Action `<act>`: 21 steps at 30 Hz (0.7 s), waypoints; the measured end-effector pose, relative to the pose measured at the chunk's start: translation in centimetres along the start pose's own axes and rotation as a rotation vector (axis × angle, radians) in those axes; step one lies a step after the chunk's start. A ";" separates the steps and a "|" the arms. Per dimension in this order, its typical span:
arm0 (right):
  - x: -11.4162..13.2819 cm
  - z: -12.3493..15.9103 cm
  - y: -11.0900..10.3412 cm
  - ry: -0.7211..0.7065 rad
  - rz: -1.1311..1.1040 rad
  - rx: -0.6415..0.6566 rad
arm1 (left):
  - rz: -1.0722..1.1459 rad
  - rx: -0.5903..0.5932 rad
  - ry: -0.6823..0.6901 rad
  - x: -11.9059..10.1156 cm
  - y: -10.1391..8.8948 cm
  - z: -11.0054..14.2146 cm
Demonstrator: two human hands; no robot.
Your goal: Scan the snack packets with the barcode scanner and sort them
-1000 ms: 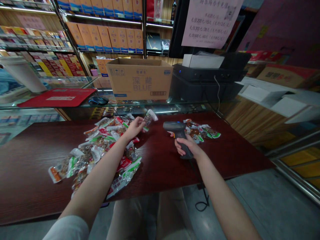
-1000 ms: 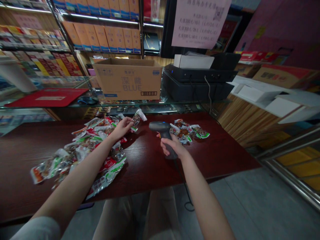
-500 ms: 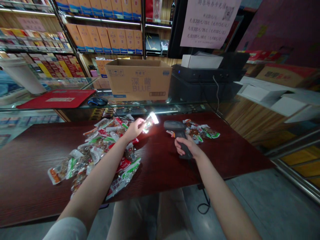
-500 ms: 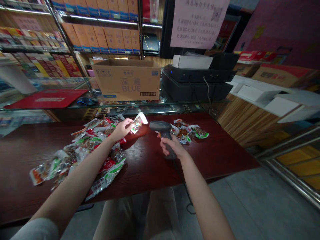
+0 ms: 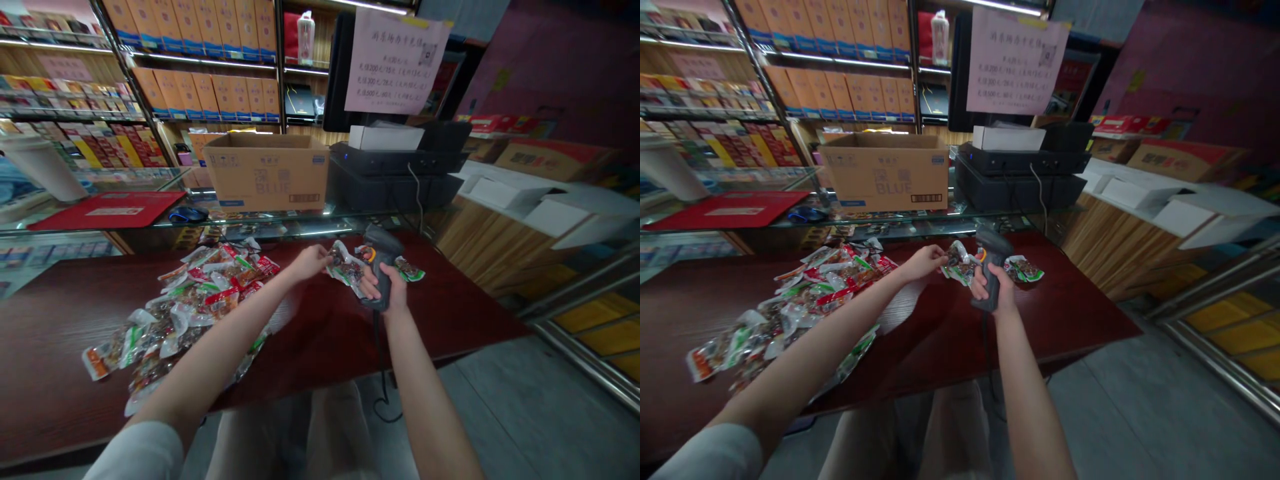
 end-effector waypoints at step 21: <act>-1.1 -0.5 -0.1 0.053 -0.025 0.078 | -0.863 -0.241 -0.287 -0.8 -3.2 5.4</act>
Point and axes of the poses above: each hand's wrist, its own z-axis away from the middle knuckle, its own y-axis out of the palm, x = y × z, the point moved 6 cm from there along -z, towards the middle knuckle, and after that the axes turned 10 degrees about x, right-handed, at the moved point
